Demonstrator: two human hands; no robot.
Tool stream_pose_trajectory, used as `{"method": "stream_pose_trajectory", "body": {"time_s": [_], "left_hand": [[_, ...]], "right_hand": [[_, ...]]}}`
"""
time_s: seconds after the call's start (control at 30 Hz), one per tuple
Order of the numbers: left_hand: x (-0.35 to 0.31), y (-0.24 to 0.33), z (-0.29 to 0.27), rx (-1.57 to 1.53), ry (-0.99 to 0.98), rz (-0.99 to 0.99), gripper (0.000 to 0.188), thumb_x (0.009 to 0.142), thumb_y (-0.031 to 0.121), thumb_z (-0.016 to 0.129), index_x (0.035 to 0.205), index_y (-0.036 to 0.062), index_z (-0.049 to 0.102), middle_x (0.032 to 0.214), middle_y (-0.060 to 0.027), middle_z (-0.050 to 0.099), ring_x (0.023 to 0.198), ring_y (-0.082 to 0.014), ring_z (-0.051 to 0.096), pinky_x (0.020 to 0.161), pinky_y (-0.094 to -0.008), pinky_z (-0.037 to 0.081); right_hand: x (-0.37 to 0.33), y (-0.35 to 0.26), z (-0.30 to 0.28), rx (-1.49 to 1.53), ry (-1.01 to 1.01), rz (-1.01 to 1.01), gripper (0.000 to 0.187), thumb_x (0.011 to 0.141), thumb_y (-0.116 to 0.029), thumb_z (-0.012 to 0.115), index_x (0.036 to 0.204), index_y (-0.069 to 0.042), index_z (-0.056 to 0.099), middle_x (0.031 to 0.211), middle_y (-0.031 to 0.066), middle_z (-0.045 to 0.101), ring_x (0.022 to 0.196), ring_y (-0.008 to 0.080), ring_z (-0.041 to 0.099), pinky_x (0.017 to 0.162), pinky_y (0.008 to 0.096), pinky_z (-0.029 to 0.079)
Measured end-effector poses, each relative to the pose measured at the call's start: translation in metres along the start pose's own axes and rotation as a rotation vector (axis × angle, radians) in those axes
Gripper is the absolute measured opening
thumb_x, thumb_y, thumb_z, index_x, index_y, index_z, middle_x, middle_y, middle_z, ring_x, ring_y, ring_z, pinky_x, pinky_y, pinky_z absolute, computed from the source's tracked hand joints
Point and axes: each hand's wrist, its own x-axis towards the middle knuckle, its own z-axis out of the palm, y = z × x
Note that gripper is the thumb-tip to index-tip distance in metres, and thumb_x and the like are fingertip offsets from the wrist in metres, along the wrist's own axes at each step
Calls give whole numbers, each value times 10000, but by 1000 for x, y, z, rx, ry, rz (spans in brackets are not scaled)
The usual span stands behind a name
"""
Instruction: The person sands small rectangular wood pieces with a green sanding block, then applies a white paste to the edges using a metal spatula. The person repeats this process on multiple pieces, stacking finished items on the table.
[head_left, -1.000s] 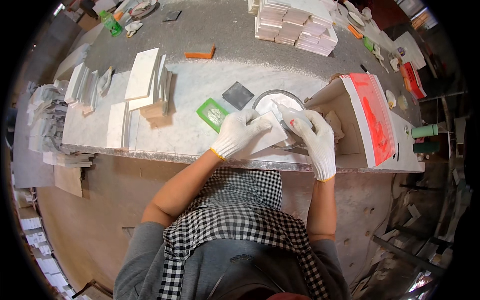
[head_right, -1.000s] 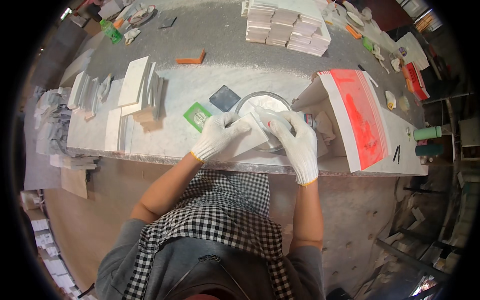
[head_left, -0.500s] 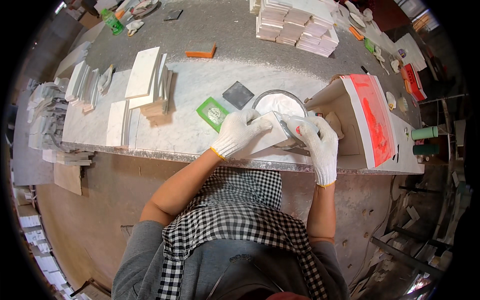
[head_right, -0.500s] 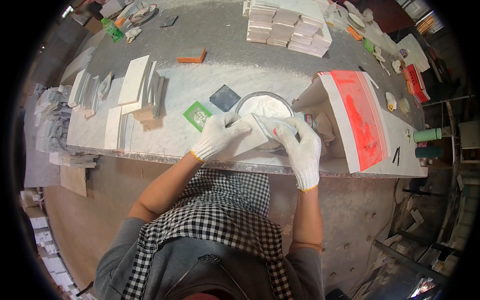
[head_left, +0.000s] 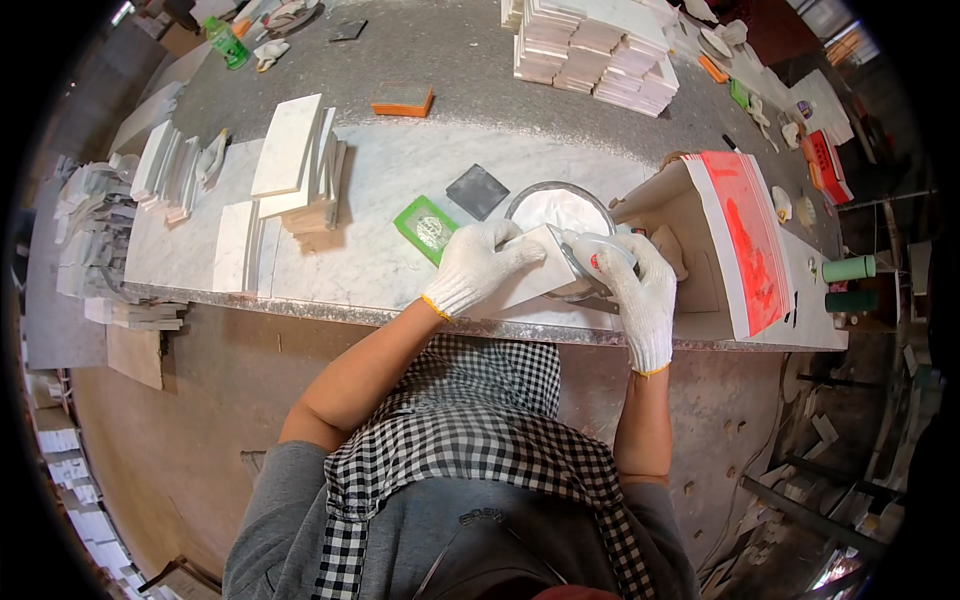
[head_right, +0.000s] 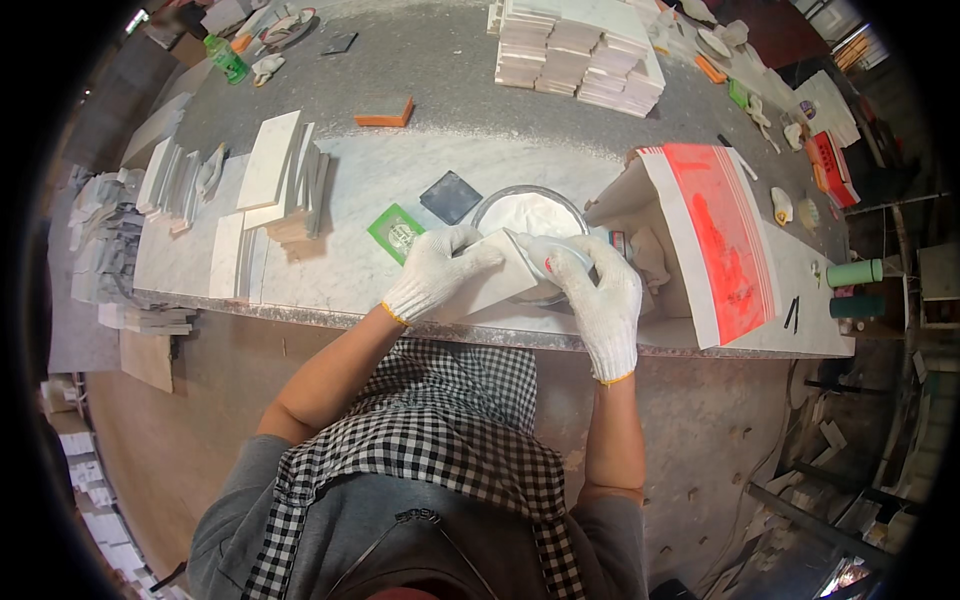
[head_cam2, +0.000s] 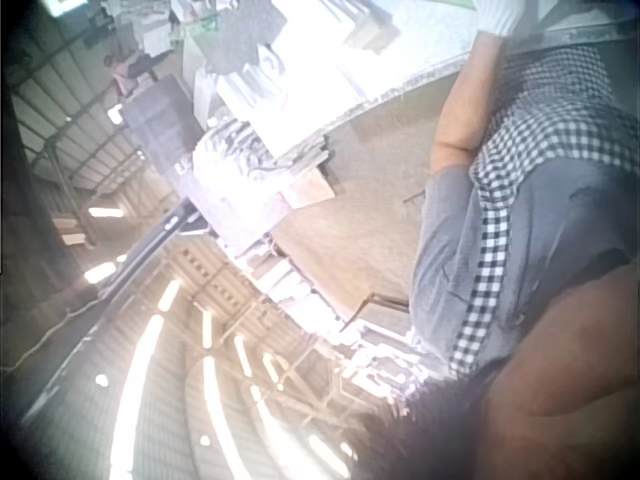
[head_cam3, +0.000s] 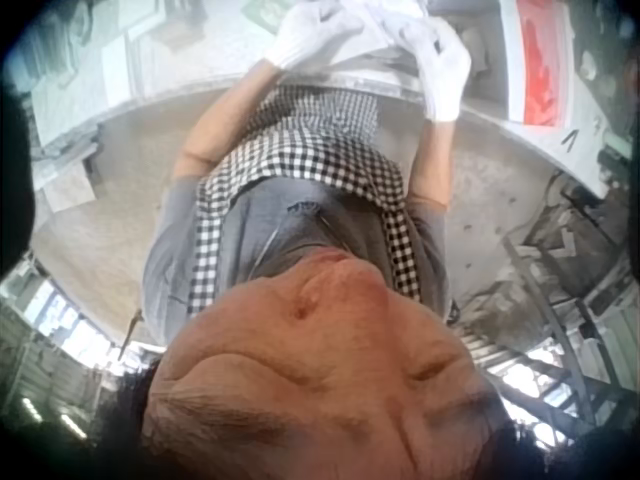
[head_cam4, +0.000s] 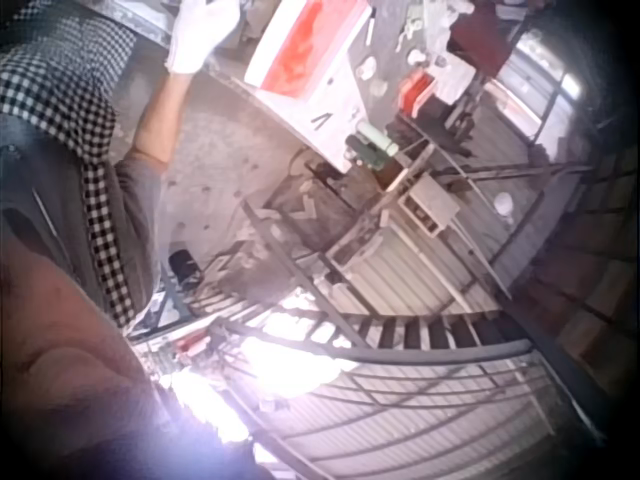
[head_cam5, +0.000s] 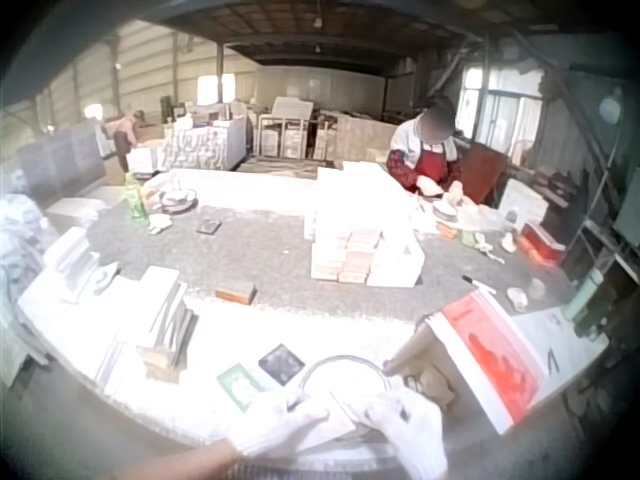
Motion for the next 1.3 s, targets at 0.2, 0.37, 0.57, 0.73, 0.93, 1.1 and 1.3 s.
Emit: {"method": "stream_pose_trajectory", "body": {"time_s": [0.2,0.37,0.57,0.73,0.93,1.1,1.3], "left_hand": [[0,-2,0,13,7,8,532,821,560,761,943,42,751,836,-130,717,761,-240,692,697,-356,527],[0,-1,0,19,3,9,534,822,560,761,954,42,752,841,-130,720,765,-242,694,702,-357,529],[2,-5,1,27,3,11,538,820,562,762,962,44,752,847,-131,723,769,-243,697,709,-358,533],[1,-5,1,30,-1,8,539,819,561,762,964,42,754,851,-131,727,775,-245,702,712,-360,534],[0,-2,0,27,-5,7,537,822,560,759,969,44,758,860,-128,732,778,-243,704,712,-357,535],[-1,-1,0,20,-1,7,537,818,568,760,960,50,758,840,-131,724,765,-244,700,704,-359,532],[1,-6,2,28,10,12,542,817,578,758,955,54,758,830,-131,720,759,-248,698,698,-365,531]], "right_hand": [[0,2,1,-35,9,-22,240,873,-187,716,1011,9,725,860,92,687,784,143,603,741,312,495],[0,1,1,-40,10,-33,235,875,-188,715,1003,9,724,853,91,684,779,144,602,740,311,495],[1,3,1,-43,7,-41,226,877,-186,712,993,7,722,843,92,680,772,148,601,737,312,495],[1,3,1,-71,9,-49,232,876,-197,712,988,5,723,845,97,684,772,151,605,735,315,496],[0,1,1,-65,7,-42,239,874,-211,714,984,1,726,842,99,683,769,158,608,733,320,497],[0,0,1,-79,13,-71,235,876,-212,714,977,-1,727,840,99,683,770,161,609,737,320,495],[1,1,1,-134,15,-125,234,875,-221,714,969,-8,727,837,104,681,764,176,614,737,326,495]]}}
